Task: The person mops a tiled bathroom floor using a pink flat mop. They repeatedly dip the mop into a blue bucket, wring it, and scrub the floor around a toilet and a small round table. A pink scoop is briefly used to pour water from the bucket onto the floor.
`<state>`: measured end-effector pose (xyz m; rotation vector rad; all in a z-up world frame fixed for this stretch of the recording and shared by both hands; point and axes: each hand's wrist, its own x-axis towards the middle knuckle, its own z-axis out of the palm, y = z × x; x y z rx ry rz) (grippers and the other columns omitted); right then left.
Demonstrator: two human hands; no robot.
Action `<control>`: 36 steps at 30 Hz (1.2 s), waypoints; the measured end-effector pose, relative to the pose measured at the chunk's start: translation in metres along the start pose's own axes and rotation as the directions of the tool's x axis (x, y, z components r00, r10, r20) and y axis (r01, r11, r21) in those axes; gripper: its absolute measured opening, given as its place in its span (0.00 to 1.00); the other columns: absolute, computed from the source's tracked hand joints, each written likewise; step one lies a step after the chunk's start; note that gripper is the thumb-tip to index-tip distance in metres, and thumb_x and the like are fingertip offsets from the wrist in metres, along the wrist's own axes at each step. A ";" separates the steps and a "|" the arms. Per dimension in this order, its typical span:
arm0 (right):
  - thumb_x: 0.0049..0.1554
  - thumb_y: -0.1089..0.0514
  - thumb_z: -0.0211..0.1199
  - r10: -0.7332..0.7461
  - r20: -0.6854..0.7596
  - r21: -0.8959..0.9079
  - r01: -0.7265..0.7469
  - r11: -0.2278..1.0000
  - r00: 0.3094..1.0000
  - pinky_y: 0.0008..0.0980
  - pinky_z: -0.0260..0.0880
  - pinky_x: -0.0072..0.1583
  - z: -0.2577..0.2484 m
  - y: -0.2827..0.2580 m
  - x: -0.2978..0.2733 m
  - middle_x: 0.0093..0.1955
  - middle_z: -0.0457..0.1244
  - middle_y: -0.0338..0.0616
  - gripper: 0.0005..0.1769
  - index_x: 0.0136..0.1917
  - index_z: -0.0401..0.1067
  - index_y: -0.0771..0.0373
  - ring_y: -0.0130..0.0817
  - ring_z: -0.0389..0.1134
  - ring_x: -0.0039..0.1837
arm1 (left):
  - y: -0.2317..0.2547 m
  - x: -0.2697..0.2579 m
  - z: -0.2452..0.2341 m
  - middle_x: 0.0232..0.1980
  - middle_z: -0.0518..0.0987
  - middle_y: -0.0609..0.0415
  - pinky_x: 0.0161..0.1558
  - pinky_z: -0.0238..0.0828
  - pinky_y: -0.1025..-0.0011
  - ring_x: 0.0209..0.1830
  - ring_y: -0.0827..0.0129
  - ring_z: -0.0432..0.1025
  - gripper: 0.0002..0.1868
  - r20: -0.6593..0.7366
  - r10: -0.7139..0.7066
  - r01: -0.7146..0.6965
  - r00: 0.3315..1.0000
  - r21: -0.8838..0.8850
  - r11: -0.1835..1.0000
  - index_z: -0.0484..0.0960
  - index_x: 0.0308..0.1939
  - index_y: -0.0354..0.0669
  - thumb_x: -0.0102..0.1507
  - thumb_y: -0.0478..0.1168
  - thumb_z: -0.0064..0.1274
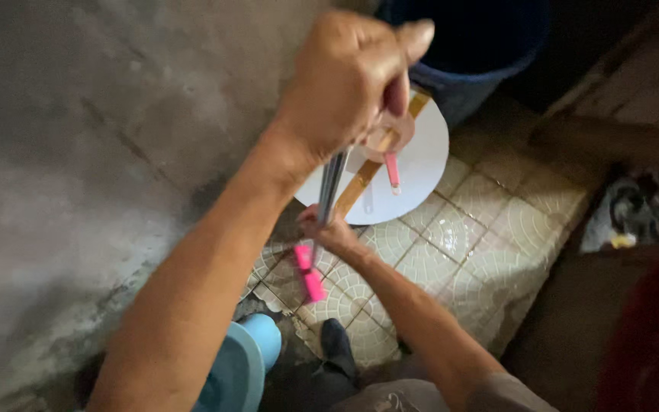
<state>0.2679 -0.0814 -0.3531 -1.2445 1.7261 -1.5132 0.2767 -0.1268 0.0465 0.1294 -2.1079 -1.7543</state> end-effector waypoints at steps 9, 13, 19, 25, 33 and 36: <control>0.56 0.65 0.60 0.263 -0.645 -0.147 -0.455 0.878 0.717 0.34 0.64 0.38 -0.170 0.031 -0.114 0.33 0.63 0.38 0.09 0.50 0.78 0.60 0.26 0.63 0.36 | -0.045 0.055 0.059 0.14 0.72 0.56 0.14 0.60 0.74 0.09 0.74 0.65 0.25 0.283 0.186 -0.047 0.941 -0.434 0.899 0.77 0.19 0.40 0.71 0.44 0.50; 0.58 0.65 0.57 0.347 -0.804 -0.021 -0.607 0.795 0.483 0.36 0.63 0.38 -0.204 0.040 -0.162 0.31 0.61 0.39 0.12 0.52 0.79 0.60 0.27 0.60 0.35 | -0.063 0.057 0.102 0.15 0.74 0.56 0.14 0.61 0.76 0.09 0.76 0.65 0.25 0.353 0.250 -0.047 0.902 -0.494 0.868 0.78 0.19 0.43 0.70 0.49 0.52; 0.60 0.66 0.56 -0.022 -0.858 -0.322 -0.506 0.800 0.513 0.38 0.67 0.42 -0.217 0.076 -0.111 0.37 0.64 0.49 0.06 0.49 0.74 0.64 0.35 0.65 0.41 | -0.062 0.115 0.100 0.14 0.72 0.54 0.14 0.60 0.74 0.10 0.73 0.66 0.25 0.503 0.260 0.023 0.824 -0.488 0.873 0.78 0.18 0.40 0.70 0.44 0.52; 0.59 0.64 0.56 0.021 -0.886 -0.136 -0.302 0.944 0.464 0.33 0.68 0.38 -0.248 0.056 0.007 0.38 0.65 0.42 0.07 0.51 0.74 0.62 0.28 0.66 0.38 | -0.038 0.181 0.101 0.19 0.71 0.56 0.19 0.57 0.73 0.14 0.73 0.63 0.18 0.611 0.273 -0.109 0.743 -0.291 0.950 0.79 0.26 0.39 0.71 0.40 0.46; 0.62 0.58 0.56 0.087 -0.963 -0.051 -0.490 0.870 0.255 0.33 0.67 0.39 -0.290 0.021 -0.058 0.35 0.65 0.44 0.08 0.52 0.74 0.61 0.30 0.66 0.37 | -0.043 0.215 0.179 0.20 0.72 0.56 0.22 0.60 0.73 0.16 0.73 0.64 0.24 0.657 0.384 -0.059 0.649 -0.460 0.886 0.81 0.30 0.40 0.75 0.45 0.36; 0.58 0.61 0.55 -0.022 -0.989 -0.109 -0.630 0.769 0.144 0.34 0.69 0.42 -0.276 0.022 -0.142 0.39 0.67 0.43 0.12 0.52 0.76 0.61 0.33 0.69 0.41 | -0.047 0.198 0.222 0.19 0.69 0.57 0.21 0.58 0.73 0.16 0.75 0.62 0.26 0.729 0.360 0.085 0.582 -0.495 0.864 0.80 0.29 0.41 0.75 0.47 0.36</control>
